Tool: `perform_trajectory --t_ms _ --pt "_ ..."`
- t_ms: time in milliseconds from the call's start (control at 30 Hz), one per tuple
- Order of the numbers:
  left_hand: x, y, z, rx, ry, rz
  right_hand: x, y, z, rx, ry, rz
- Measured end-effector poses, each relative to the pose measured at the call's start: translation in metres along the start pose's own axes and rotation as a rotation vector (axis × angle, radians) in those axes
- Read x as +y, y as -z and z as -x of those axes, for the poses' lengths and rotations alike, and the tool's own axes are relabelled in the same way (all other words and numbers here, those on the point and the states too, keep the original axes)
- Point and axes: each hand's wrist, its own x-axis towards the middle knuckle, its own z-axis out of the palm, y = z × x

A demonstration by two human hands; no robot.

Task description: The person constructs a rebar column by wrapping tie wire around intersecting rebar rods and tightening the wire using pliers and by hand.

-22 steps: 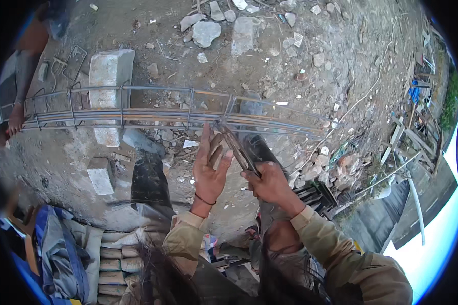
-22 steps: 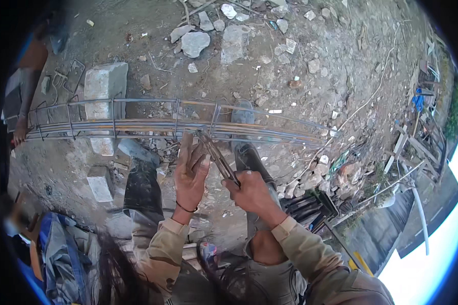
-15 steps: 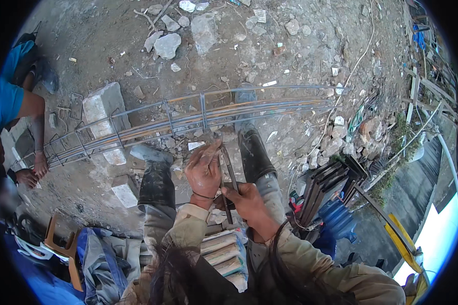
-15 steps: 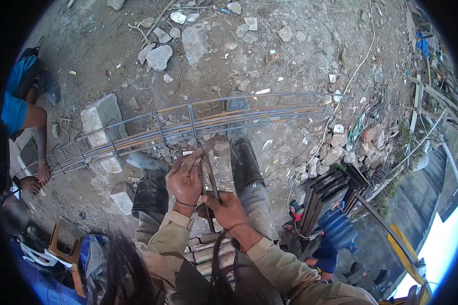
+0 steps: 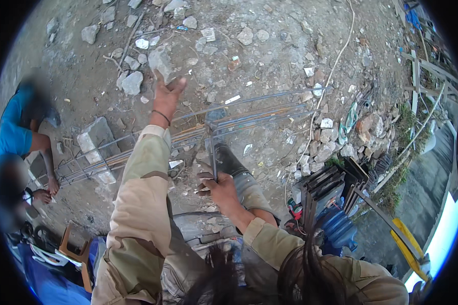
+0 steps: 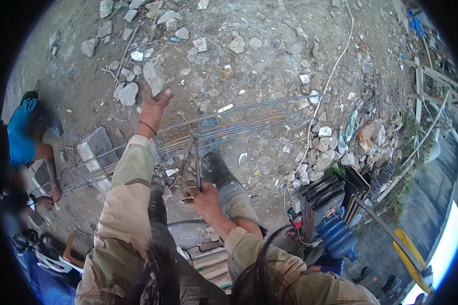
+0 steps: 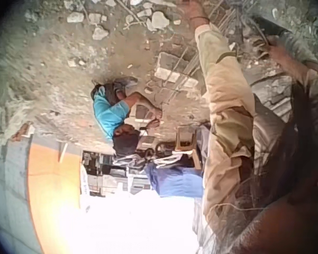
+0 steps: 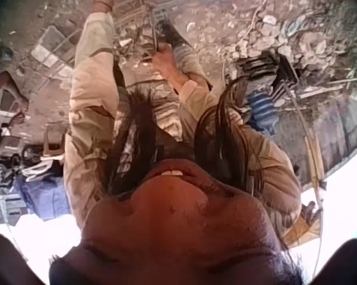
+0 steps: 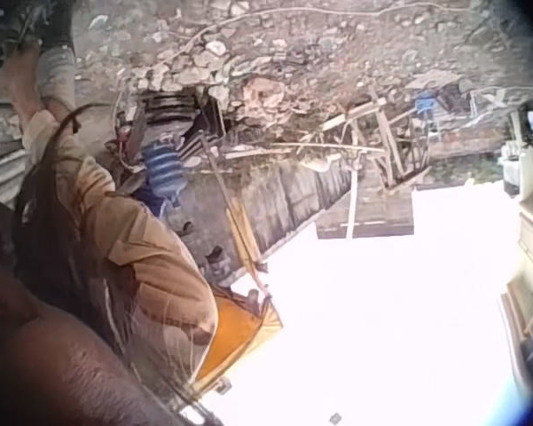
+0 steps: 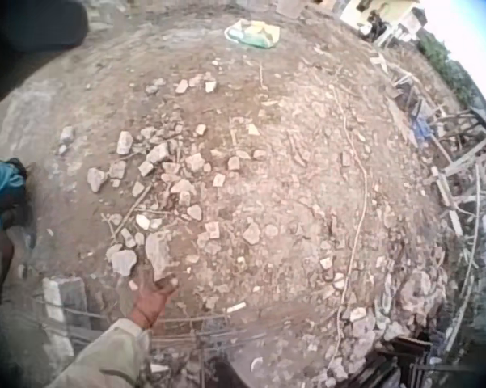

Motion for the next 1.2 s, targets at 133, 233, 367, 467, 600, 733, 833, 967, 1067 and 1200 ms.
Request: perform_trajectory --t_ms 133,233,367,467,600,733,833,967,1067,1200 --pt "-0.030 -0.068 0.126 0.191 0.054 0.352 -0.030 0.042 0.008 -0.059 -0.016 0.427" --pt "-0.071 -0.061 0.271 0.322 0.366 0.748 0.012 0.049 0.007 -0.216 -0.019 0.802" --pt "-0.097 -0.035 0.371 0.053 0.396 0.846 0.066 0.066 0.040 -0.598 0.207 1.375" --pt "-0.141 -0.051 0.410 0.078 0.433 1.256 0.059 0.059 0.044 -0.843 0.011 1.581" --pt "-0.198 -0.065 0.435 0.293 0.349 1.711 0.020 0.010 -0.021 -0.710 0.389 1.926" --pt "-0.199 -0.086 0.440 0.576 0.419 1.751 0.001 -0.074 -0.134 -0.169 1.340 2.248" --pt "-0.215 -0.104 0.459 0.761 0.499 1.730 0.039 -0.121 -0.193 -0.128 1.393 2.455" --pt "-0.211 -0.128 0.466 0.763 0.481 1.861 0.069 -0.121 -0.226 -0.042 1.282 2.708" --pt "-0.194 -0.157 0.455 0.726 0.458 1.871 0.053 -0.092 -0.231 -0.016 1.263 2.615" --pt "-0.178 -0.203 0.436 0.633 0.449 1.786 -0.006 -0.015 -0.221 0.035 1.028 2.718"
